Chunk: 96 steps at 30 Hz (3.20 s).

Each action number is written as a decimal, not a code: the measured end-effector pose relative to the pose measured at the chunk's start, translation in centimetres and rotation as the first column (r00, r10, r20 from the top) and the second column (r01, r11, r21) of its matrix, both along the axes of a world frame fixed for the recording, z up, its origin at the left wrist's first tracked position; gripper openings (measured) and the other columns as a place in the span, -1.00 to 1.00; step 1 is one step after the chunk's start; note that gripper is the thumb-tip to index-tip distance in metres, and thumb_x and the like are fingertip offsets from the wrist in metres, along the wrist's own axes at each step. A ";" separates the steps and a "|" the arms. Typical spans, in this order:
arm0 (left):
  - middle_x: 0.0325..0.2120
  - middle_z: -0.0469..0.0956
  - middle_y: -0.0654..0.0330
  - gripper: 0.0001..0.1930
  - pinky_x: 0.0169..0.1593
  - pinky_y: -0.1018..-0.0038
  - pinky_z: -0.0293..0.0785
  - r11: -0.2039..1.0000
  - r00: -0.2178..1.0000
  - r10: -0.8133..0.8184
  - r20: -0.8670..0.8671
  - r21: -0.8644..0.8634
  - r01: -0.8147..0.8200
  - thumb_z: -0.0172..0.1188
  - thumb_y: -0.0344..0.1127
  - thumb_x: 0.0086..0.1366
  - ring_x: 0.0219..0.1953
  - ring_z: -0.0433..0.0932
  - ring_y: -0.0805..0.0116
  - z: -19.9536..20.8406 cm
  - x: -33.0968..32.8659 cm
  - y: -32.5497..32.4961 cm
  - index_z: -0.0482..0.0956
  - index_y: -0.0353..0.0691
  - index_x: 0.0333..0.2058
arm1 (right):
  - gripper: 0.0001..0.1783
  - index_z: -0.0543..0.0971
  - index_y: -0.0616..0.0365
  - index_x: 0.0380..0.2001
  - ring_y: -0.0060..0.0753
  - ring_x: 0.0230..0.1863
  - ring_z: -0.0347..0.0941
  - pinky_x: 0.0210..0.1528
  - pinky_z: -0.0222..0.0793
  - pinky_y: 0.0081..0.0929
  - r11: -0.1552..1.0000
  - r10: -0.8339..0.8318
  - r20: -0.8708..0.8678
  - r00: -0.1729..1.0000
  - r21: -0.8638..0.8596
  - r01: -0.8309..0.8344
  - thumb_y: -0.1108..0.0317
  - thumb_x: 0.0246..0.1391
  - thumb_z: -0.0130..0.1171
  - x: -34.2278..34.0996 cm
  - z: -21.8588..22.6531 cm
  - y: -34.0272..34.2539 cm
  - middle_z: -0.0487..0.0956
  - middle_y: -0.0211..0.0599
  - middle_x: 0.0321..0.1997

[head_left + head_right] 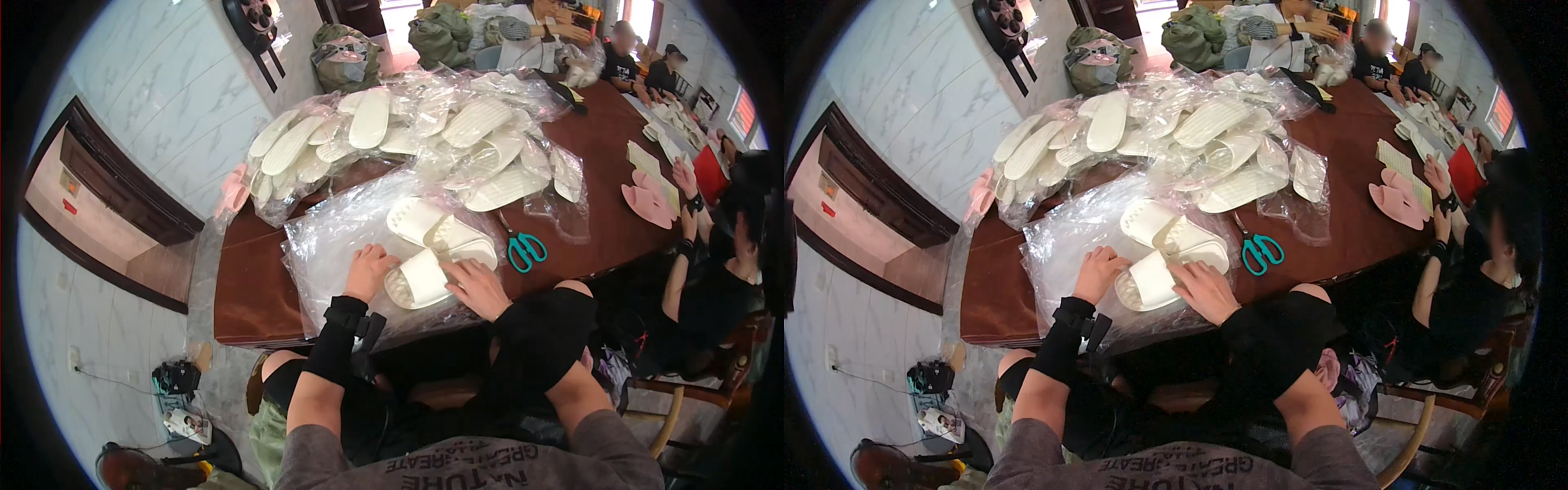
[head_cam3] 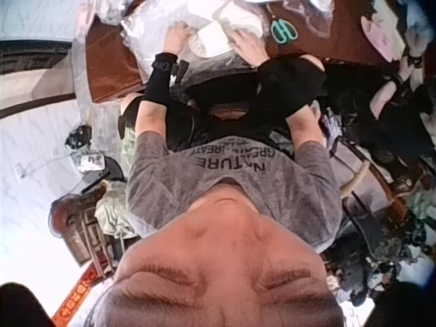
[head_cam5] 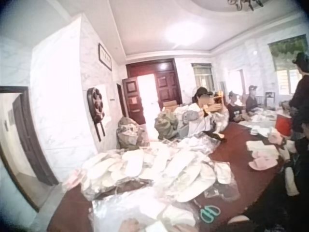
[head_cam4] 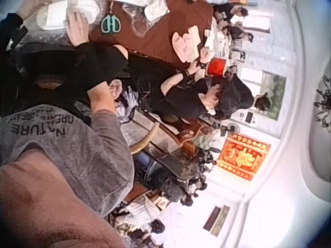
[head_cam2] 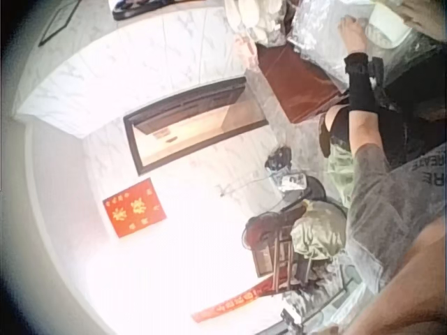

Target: Sorting and packing plastic slippers into plastic bags.

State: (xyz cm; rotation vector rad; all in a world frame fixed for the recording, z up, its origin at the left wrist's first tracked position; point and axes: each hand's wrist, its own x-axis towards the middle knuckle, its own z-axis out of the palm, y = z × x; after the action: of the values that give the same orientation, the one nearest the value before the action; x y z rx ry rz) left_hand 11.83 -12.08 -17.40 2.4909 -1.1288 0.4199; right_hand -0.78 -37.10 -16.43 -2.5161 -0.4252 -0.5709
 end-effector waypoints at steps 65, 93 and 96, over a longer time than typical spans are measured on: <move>-0.06 0.52 0.04 -0.75 0.02 0.37 0.40 0.859 0.906 -0.102 -0.410 -0.496 -0.127 0.15 -0.35 0.23 -0.03 0.50 0.12 6.1 -1.2 2.1 0.56 -0.29 -0.12 | -0.75 0.42 0.15 -0.12 -0.36 -0.46 0.46 -0.40 0.38 -0.42 0.978 0.177 -0.695 0.697 0.202 -0.047 0.34 0.15 0.05 0.7 10.5 -3.6 0.52 -0.22 -0.31; 0.29 0.15 0.03 -0.48 0.30 0.29 0.09 0.743 0.835 -0.037 -0.549 -0.574 -0.345 -0.05 -0.24 0.41 0.31 0.16 0.12 2.4 -0.5 -2.3 0.14 -0.24 0.28 | -0.64 0.54 0.07 -0.46 -0.25 -0.16 0.30 -0.20 0.31 -0.37 0.976 0.200 0.050 0.979 -0.098 -0.194 0.04 -0.19 0.38 0.9 8.2 -6.3 0.40 -0.36 -0.27; 0.32 0.09 0.07 -0.47 0.35 0.06 -0.09 0.929 0.928 0.329 -0.176 -0.119 -0.352 -0.01 -0.21 0.37 0.37 0.01 0.04 -0.5 -1.3 -0.3 0.18 -0.14 0.28 | -0.64 0.55 0.05 -0.46 -0.24 -0.18 0.31 -0.20 0.31 -0.37 0.994 0.077 0.091 0.993 -0.086 -0.069 0.02 -0.17 0.37 -1.5 10.5 -9.3 0.41 -0.38 -0.28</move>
State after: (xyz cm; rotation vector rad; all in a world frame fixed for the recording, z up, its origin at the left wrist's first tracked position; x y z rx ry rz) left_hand 10.56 -12.39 -17.89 2.5370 -0.5796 0.3810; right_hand -2.24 -46.37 -5.96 -2.5477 -0.5844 -0.6578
